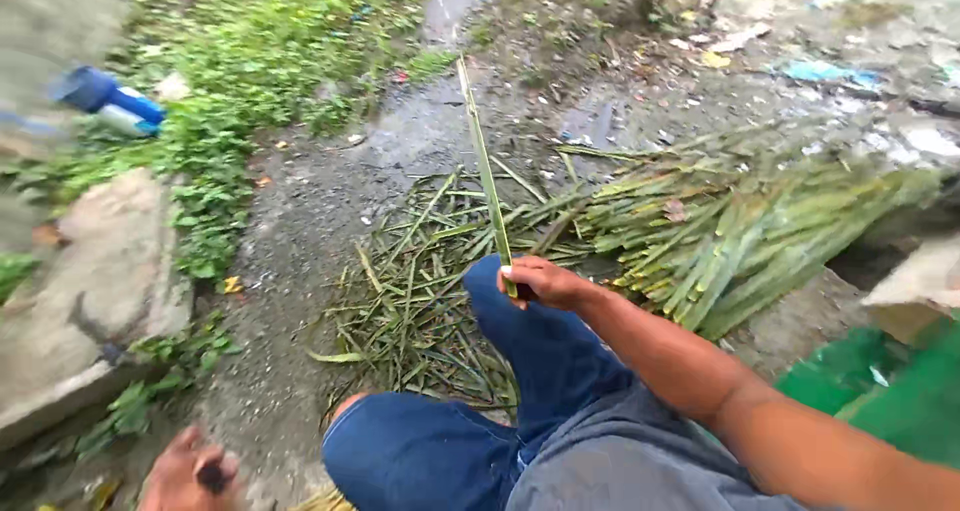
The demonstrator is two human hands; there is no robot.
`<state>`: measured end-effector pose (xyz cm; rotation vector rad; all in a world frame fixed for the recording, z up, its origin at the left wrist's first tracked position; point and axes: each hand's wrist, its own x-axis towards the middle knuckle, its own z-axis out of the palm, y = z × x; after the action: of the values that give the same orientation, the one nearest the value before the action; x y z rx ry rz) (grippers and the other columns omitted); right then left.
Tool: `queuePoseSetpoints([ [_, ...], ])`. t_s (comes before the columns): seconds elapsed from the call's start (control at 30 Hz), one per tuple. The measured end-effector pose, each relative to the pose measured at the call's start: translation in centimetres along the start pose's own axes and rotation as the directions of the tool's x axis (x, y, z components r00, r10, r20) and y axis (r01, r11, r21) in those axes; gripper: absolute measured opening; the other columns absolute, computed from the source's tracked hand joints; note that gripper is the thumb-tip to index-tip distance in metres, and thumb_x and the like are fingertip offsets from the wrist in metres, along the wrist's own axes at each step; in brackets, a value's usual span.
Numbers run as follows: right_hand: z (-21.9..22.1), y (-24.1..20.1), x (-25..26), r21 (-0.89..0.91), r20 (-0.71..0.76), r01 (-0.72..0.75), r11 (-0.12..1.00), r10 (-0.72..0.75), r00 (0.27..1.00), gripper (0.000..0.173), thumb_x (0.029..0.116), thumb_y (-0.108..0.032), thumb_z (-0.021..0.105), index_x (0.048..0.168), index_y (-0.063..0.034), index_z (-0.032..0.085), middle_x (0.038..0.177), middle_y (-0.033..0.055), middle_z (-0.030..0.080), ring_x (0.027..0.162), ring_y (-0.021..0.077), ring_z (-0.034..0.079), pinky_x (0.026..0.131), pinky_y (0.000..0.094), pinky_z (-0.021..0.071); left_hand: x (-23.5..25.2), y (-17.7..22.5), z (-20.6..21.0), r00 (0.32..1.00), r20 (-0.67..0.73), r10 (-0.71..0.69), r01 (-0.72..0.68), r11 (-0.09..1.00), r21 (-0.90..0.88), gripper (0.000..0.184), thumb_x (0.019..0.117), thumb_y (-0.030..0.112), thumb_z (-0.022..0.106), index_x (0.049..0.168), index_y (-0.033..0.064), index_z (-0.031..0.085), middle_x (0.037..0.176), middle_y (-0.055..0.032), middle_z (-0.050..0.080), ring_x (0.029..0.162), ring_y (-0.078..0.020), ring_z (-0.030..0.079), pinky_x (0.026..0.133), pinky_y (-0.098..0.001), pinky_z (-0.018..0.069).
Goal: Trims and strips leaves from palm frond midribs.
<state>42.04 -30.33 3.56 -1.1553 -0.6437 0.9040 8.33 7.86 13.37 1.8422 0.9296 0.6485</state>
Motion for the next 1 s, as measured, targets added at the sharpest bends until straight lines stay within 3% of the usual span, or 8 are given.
queuePoseSetpoints([
  [0.13, 3.0, -0.8, 2.0, -0.257, 0.208, -0.015, 0.966, 0.07, 0.976, 0.035, 0.1097, -0.026, 0.037, 0.122, -0.0045, 0.062, 0.083, -0.0016, 0.061, 0.064, 0.0058, 0.056, 0.06, 0.0244, 0.0508, -1.1, 7.8, 11.0, 0.943, 0.286, 0.169, -0.094, 0.961, -0.26, 0.04, 0.108, 0.02, 0.03, 0.137, 0.0065, 0.054, 0.085, 0.0068, 0.069, 0.064, -0.0036, 0.062, 0.058, -0.0207, 0.0542],
  [0.3, 5.4, 0.8, 3.9, -0.397, 0.274, -0.02, 0.917, 0.14, 0.951, 0.034, 0.1052, -0.027, 0.05, 0.131, -0.007, 0.059, 0.088, 0.0022, 0.062, 0.064, 0.0093, 0.056, 0.059, 0.0285, 0.0503, -0.9, 5.3, 22.4, 0.755, 0.645, 0.119, 0.148, 0.927, -0.344, 0.056, 0.1089, 0.03, 0.041, 0.159, 0.0069, 0.029, 0.09, -0.0053, 0.066, 0.063, -0.012, 0.06, 0.056, -0.0272, 0.0531],
  [0.37, 5.5, 1.4, 4.2, -0.461, 0.301, -0.013, 0.887, 0.17, 0.938, 0.031, 0.1044, -0.024, 0.052, 0.13, -0.0072, 0.06, 0.097, 0.0034, 0.066, 0.07, 0.0087, 0.059, 0.065, 0.029, 0.0524, -1.1, 3.9, 23.7, 0.716, 0.688, 0.116, 0.242, 0.884, -0.4, 0.057, 0.1087, 0.03, 0.041, 0.157, 0.0039, 0.028, 0.087, -0.0052, 0.065, 0.063, -0.0117, 0.061, 0.056, -0.0259, 0.054],
  [0.43, 5.2, 1.9, 4.7, -0.533, 0.319, -0.017, 0.846, 0.219, 0.922, 0.033, 0.1048, -0.022, 0.054, 0.132, -0.0065, 0.062, 0.113, 0.0056, 0.069, 0.082, 0.0082, 0.064, 0.076, 0.0304, 0.0554, -1.3, 3.0, 24.1, 0.722, 0.689, 0.062, 0.309, 0.862, -0.401, 0.047, 0.1101, 0.027, 0.041, 0.152, 0.0056, 0.039, 0.085, -0.0043, 0.064, 0.062, -0.0106, 0.061, 0.056, -0.0238, 0.054],
  [0.6, 5.9, 3.6, 6.2, -0.461, 0.063, -0.132, 0.878, 0.18, 0.982, 0.029, 0.1061, -0.016, 0.054, 0.128, 0.0019, 0.061, 0.109, 0.0153, 0.069, 0.089, 0.0195, 0.069, 0.082, 0.0411, 0.0595, -1.9, 0.7, 25.4, 0.804, 0.594, 0.016, 0.231, 0.913, -0.337, 0.044, 0.1091, 0.025, 0.048, 0.151, 0.0136, 0.046, 0.086, -0.0037, 0.063, 0.06, -0.0105, 0.057, 0.051, -0.0243, 0.0504],
  [0.73, 6.5, 4.8, 7.1, -0.295, -0.094, -0.11, 0.949, 0.086, 0.992, 0.025, 0.1081, -0.013, 0.048, 0.125, 0.0022, 0.059, 0.099, 0.0123, 0.069, 0.075, 0.0175, 0.07, 0.07, 0.0359, 0.0621, -2.0, 0.8, 26.6, 0.836, 0.548, -0.017, 0.206, 0.936, -0.285, 0.048, 0.1089, 0.023, 0.05, 0.154, 0.011, 0.043, 0.087, -0.0047, 0.063, 0.063, -0.0111, 0.058, 0.054, -0.0256, 0.0509],
  [0.83, 6.2, 5.9, 7.1, -0.225, -0.154, -0.066, 0.972, 0.032, 0.988, 0.024, 0.1086, -0.017, 0.047, 0.115, 0.0011, 0.062, 0.079, 0.0066, 0.066, 0.059, 0.0117, 0.061, 0.055, 0.0282, 0.0534, -2.0, 0.3, 26.9, 0.809, 0.587, -0.032, 0.226, 0.938, -0.261, 0.049, 0.1087, 0.025, 0.051, 0.155, 0.0116, 0.042, 0.086, -0.0056, 0.063, 0.061, -0.0115, 0.057, 0.052, -0.0254, 0.05],
  [1.0, 6.0, 6.4, 6.8, -0.003, -0.172, -0.135, 0.991, 0.133, 0.976, 0.023, 0.1097, -0.017, 0.046, 0.113, -0.0005, 0.061, 0.075, 0.0037, 0.062, 0.05, 0.0076, 0.051, 0.046, 0.0225, 0.0445, -2.4, -0.1, 27.4, 0.804, 0.594, -0.019, 0.217, 0.94, -0.263, 0.05, 0.1086, 0.025, 0.051, 0.156, 0.0125, 0.041, 0.085, -0.0037, 0.062, 0.059, -0.0104, 0.056, 0.05, -0.0237, 0.0493],
])
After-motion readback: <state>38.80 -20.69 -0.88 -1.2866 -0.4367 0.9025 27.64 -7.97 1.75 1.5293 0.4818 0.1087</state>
